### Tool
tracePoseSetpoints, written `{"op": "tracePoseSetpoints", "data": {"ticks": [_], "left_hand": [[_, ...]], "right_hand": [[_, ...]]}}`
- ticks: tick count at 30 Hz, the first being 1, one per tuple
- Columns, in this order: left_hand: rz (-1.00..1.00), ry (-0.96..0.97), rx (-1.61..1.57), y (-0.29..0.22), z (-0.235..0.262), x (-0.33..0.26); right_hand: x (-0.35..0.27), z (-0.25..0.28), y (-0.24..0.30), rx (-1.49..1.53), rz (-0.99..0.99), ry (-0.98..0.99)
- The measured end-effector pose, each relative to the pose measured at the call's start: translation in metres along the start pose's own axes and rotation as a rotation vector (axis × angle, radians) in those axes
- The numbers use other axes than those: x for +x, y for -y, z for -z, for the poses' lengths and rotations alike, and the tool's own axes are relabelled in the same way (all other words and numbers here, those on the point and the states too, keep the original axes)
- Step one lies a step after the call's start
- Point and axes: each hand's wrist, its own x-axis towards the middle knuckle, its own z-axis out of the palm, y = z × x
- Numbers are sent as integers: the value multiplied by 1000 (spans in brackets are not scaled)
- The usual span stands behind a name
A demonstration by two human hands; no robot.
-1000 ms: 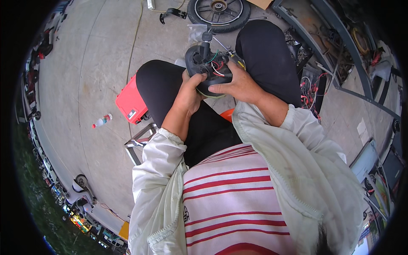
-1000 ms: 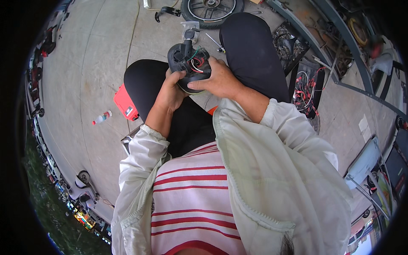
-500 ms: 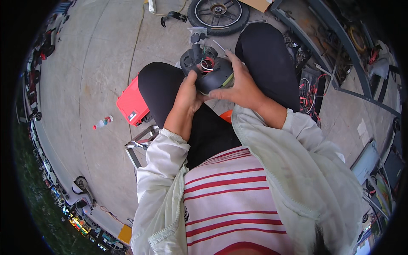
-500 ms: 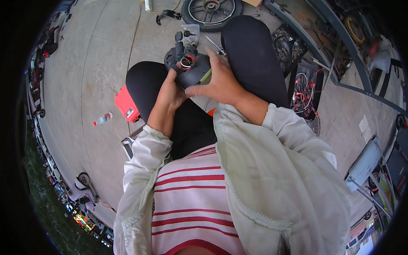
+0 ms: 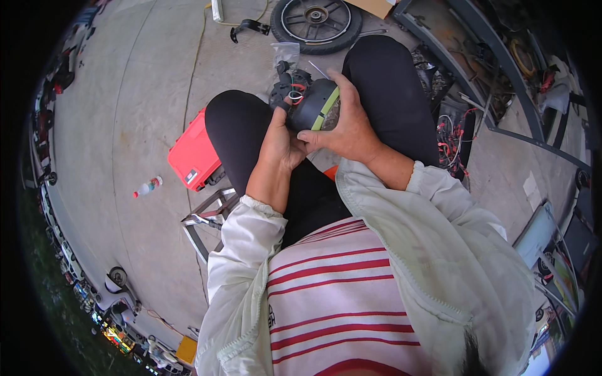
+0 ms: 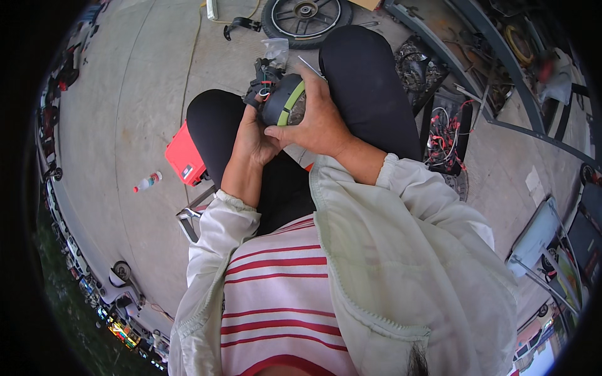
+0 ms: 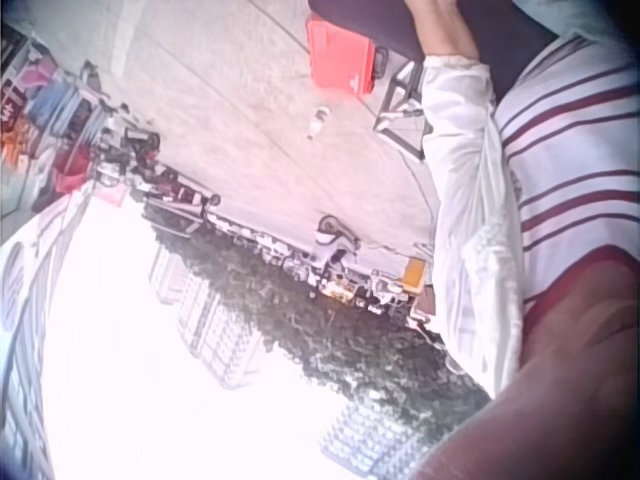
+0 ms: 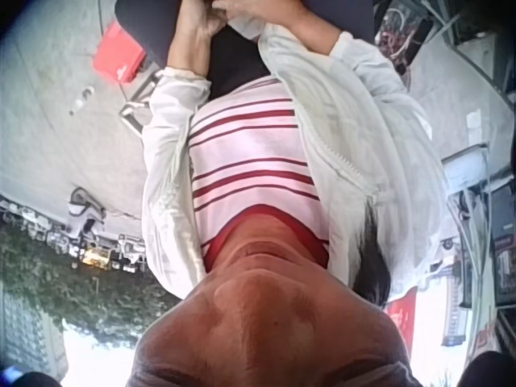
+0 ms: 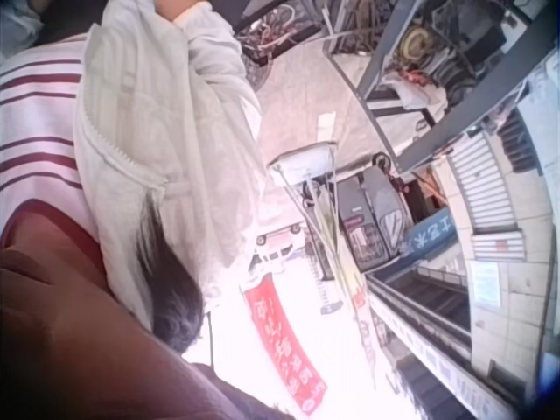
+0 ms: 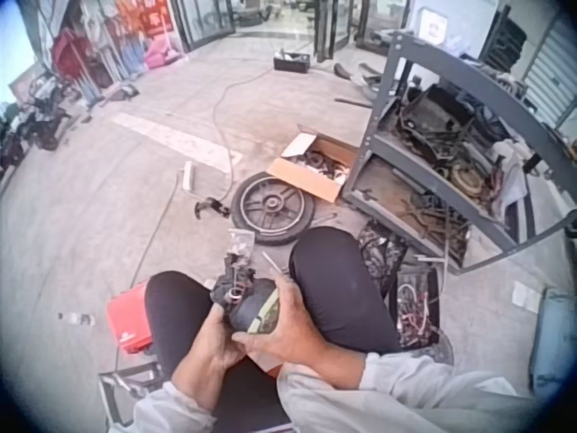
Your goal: The person uses a screwdriver to tighten a screw on a small motor housing, then fits a lime-green plastic cover over the motor. They repeatedly adjust and press the cover to secure it in place.
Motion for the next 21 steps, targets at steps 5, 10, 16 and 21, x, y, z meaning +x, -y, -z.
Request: {"op": "tracePoseSetpoints", "data": {"ticks": [5, 10, 16, 21], "left_hand": [[8, 3, 12, -1, -6, -2], [9, 6, 19, 2, -10, 0], [47, -67, 24, 4, -15, 5], [94, -65, 38, 4, -16, 5]], "right_hand": [[5, 6, 3, -6, 23, -1], [8, 7, 1, -4, 41, -7], [10, 4, 3, -51, 32, 44], [9, 6, 4, -111, 89, 44]]}}
